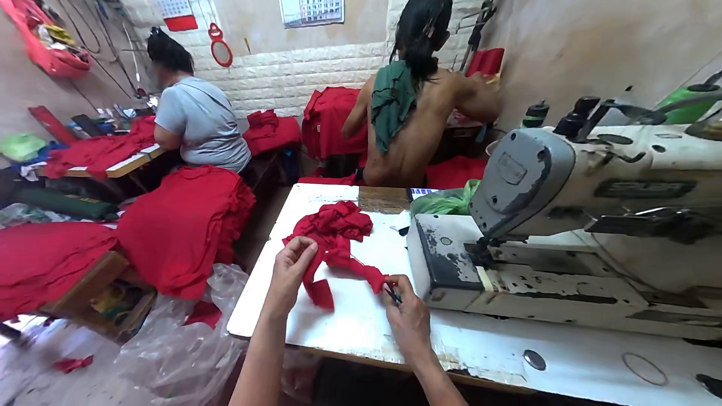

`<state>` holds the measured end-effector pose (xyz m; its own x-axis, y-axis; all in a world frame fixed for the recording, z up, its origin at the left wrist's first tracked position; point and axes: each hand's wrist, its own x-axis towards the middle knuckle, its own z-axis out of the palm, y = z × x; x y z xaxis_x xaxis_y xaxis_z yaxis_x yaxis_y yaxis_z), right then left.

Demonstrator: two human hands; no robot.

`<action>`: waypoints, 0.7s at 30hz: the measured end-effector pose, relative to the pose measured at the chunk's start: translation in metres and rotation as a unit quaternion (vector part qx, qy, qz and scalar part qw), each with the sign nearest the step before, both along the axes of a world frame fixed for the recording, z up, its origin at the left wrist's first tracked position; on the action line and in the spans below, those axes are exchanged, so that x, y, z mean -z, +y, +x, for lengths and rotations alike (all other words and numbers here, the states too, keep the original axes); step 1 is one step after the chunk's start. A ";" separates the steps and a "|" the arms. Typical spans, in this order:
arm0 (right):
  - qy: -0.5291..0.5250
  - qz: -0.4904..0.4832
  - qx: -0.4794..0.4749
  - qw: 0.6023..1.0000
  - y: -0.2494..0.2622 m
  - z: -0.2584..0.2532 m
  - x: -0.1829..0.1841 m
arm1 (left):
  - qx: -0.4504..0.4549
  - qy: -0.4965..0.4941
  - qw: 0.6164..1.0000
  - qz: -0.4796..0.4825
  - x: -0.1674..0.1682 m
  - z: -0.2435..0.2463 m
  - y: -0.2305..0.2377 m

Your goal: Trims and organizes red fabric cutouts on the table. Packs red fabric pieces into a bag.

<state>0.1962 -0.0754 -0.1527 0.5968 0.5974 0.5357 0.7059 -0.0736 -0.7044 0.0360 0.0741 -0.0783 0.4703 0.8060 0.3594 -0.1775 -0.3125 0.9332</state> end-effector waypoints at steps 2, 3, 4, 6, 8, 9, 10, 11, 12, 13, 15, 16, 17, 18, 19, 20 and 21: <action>0.014 -0.006 0.006 1.000 0.000 0.001 0.000 | 0.001 0.050 0.998 -0.022 0.003 -0.020 -0.007; 0.019 -0.008 0.007 1.000 0.000 0.002 -0.001 | -0.007 0.107 0.994 -0.019 0.007 -0.031 -0.010; 0.026 -0.007 0.005 1.000 -0.001 0.002 -0.003 | -0.022 0.169 0.985 -0.014 0.011 -0.041 -0.013; 0.043 -0.009 -0.006 0.999 -0.002 0.000 -0.005 | -0.057 0.251 0.966 -0.008 0.020 -0.057 -0.019; 0.015 -0.007 -0.017 1.000 0.001 -0.003 -0.006 | -0.090 0.271 0.958 0.002 0.027 -0.065 -0.025; -0.015 0.001 -0.023 1.000 0.004 -0.005 -0.005 | -0.103 0.269 0.958 0.003 0.030 -0.067 -0.028; -0.044 0.006 -0.031 0.999 0.007 -0.009 -0.005 | -0.111 0.263 0.958 0.003 0.033 -0.068 -0.030; -0.071 0.007 -0.043 0.997 0.011 -0.013 -0.006 | -0.115 0.256 0.960 0.001 0.034 -0.069 -0.030; -0.099 0.006 -0.061 0.993 0.015 -0.016 -0.008 | -0.118 0.249 0.961 0.000 0.036 -0.069 -0.031; -0.129 0.004 -0.085 0.988 0.019 -0.020 -0.011 | -0.121 0.246 0.962 -0.001 0.037 -0.069 -0.032; -0.191 0.007 -0.132 0.973 0.030 -0.027 -0.015 | -0.127 0.247 0.961 0.000 0.037 -0.069 -0.033; -0.221 0.011 -0.146 0.964 0.036 -0.032 -0.018 | -0.129 0.247 0.960 0.003 0.037 -0.069 -0.033; -0.251 0.014 -0.155 0.955 0.043 -0.036 -0.020 | -0.131 0.249 0.960 0.006 0.037 -0.068 -0.034; -0.277 0.015 -0.161 0.947 0.049 -0.039 -0.022 | -0.132 0.249 0.959 0.009 0.036 -0.068 -0.034; -0.299 0.015 -0.164 0.940 0.055 -0.042 -0.023 | -0.134 0.248 0.960 0.010 0.036 -0.068 -0.034; -0.314 0.010 -0.167 0.934 0.060 -0.045 -0.025 | -0.134 0.247 0.960 0.010 0.035 -0.067 -0.035; -0.325 0.001 -0.171 0.930 0.065 -0.046 -0.025 | -0.134 0.246 0.960 0.011 0.034 -0.067 -0.035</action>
